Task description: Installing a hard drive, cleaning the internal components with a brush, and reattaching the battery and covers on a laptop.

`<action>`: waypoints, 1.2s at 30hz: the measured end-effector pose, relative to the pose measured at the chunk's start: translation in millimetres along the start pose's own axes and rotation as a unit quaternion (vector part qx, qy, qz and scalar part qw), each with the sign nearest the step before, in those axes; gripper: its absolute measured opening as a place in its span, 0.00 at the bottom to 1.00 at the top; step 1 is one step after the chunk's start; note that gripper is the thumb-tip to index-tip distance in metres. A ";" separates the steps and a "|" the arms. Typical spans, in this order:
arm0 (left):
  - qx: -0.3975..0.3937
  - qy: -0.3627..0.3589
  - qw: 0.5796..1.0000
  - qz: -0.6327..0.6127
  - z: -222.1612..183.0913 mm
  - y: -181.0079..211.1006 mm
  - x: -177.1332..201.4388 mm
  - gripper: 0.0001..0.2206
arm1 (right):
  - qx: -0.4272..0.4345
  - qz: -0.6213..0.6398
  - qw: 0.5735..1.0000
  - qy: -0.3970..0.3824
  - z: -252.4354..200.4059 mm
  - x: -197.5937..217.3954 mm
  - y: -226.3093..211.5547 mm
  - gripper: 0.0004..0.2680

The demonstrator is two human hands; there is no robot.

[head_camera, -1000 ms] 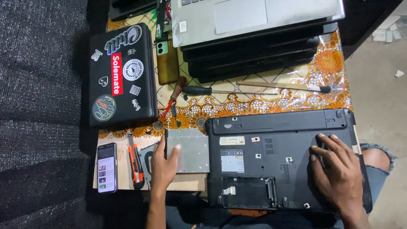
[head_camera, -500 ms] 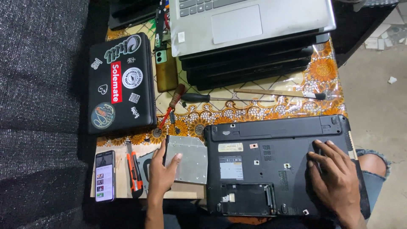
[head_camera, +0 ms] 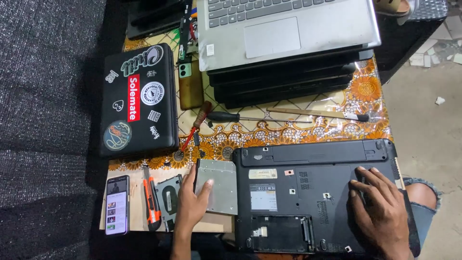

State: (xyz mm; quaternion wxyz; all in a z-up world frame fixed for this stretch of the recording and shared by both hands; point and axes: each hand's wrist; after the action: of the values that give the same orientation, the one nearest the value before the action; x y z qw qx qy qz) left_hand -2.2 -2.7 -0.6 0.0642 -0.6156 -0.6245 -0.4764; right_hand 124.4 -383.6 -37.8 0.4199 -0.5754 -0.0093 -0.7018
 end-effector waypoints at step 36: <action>-0.073 0.065 0.995 0.004 -23.9 -5.2 -28.2 0.30 | 0.007 -0.006 1.000 -0.003 4.2 8.6 -12.0 0.08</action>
State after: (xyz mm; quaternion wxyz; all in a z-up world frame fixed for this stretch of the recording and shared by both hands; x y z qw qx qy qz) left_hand -11.9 -37.6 -9.2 0.0615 -0.5886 -0.5806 -0.5592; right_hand 120.7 -378.7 -23.8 0.4198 -0.5741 -0.0188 -0.7027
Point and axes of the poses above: each hand's wrist, its own z-axis towards the middle knuckle, its own x-axis out of the back of the hand, y = z × x, and after that the axes turned 7 degrees about x, right-handed
